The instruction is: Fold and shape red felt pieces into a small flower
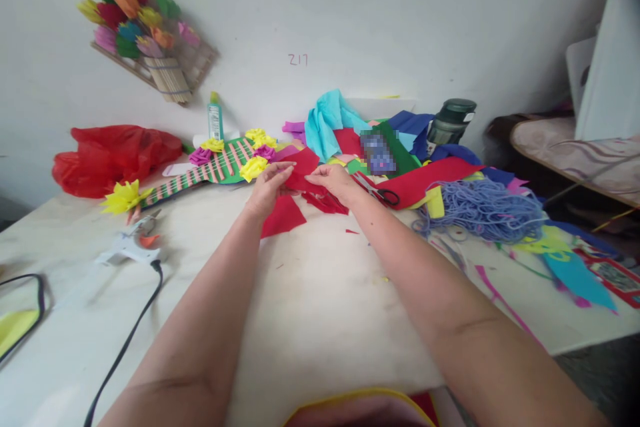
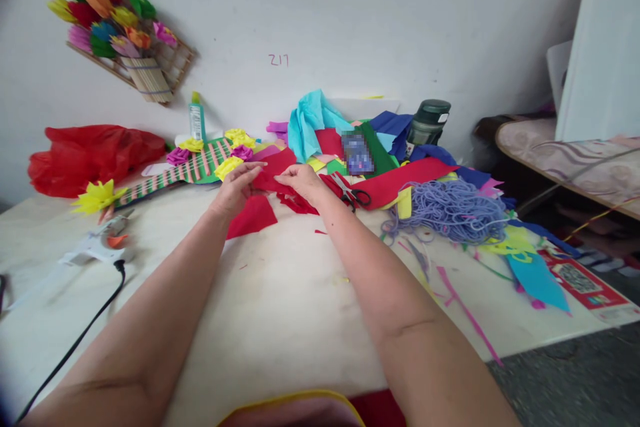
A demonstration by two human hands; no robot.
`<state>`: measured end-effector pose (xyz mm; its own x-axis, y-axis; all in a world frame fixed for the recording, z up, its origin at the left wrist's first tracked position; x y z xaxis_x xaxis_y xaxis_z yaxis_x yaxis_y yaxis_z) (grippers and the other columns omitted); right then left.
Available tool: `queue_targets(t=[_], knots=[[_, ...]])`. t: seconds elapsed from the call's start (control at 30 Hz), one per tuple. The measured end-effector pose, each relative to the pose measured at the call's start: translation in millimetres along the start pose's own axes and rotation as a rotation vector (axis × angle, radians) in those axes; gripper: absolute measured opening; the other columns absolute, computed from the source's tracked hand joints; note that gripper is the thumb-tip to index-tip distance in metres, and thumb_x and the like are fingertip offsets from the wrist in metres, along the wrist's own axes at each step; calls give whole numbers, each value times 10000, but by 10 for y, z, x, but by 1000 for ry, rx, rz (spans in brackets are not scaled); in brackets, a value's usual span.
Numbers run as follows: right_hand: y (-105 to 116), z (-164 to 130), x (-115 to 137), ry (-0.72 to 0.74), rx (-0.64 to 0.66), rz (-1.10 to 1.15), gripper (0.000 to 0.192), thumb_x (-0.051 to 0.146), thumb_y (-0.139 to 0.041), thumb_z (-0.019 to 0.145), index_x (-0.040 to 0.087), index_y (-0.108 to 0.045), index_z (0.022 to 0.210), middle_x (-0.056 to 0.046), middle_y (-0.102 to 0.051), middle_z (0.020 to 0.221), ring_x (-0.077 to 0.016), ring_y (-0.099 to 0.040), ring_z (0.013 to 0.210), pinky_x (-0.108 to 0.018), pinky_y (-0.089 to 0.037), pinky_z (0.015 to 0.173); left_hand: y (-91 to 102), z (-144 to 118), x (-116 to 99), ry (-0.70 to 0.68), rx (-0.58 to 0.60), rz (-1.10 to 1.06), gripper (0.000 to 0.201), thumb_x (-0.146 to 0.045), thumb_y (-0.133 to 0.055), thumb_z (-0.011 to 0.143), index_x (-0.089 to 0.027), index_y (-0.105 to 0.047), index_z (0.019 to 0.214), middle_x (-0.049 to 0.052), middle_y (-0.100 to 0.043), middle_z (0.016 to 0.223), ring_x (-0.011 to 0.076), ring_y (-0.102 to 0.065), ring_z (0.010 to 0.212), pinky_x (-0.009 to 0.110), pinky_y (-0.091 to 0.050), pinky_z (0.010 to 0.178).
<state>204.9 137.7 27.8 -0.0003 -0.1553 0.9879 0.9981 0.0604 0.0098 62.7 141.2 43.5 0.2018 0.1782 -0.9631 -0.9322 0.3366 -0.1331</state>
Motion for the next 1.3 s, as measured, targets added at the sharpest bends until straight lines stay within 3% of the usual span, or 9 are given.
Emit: queue_targets(t=[0.13, 0.3, 0.73, 1.0, 1.3], knots=[[52, 38, -14, 35, -69, 70, 251, 362, -724, 602, 157, -595, 667, 28, -598, 623, -92, -533, 572, -222, -439, 537, 28, 22, 140, 104, 1, -136, 361, -347, -723, 610, -132, -573, 858, 28, -653, 684, 165, -656, 615, 301, -526, 641], [24, 32, -23, 31, -47, 98, 272, 385, -729, 600, 162, -603, 691, 31, -597, 625, -98, -543, 578, -231, -445, 547, 29, 27, 200, 102, 10, -106, 292, -307, -762, 595, -120, -581, 728, 45, -665, 635, 140, -644, 591, 271, -505, 646], [50, 39, -16, 76, -85, 82, 215, 326, -734, 596, 156, -652, 697, 24, -638, 671, -94, -563, 617, -247, -462, 647, 25, 6, 205, 97, 16, -121, 292, -296, -782, 579, -100, -642, 743, 44, -665, 633, 127, -624, 573, 260, -508, 621], [28, 68, -48, 87, -27, 9, 227, 336, -729, 614, 157, -691, 749, 1, -676, 731, -105, -590, 651, -250, -461, 687, 33, 11, 171, 71, 12, -51, 286, -315, -769, 587, -99, -643, 724, 49, -662, 613, 133, -621, 561, 263, -503, 605], [12, 87, -96, 73, -18, 44, 190, 296, -731, 606, 151, -669, 712, 10, -652, 656, -103, -581, 593, -255, -476, 653, 23, 34, 198, 76, 19, -124, 270, -297, -757, 603, -112, -624, 747, 24, -648, 654, 138, -629, 561, 287, -517, 617]])
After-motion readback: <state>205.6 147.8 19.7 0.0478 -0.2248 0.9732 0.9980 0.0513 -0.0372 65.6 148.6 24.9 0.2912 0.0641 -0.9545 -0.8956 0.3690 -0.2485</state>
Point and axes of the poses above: each hand's wrist, its own z-axis towards the middle knuckle, its own y-axis out of the back of the hand, x = y × z, the point moved 8 cm from there along z, towards the middle knuckle
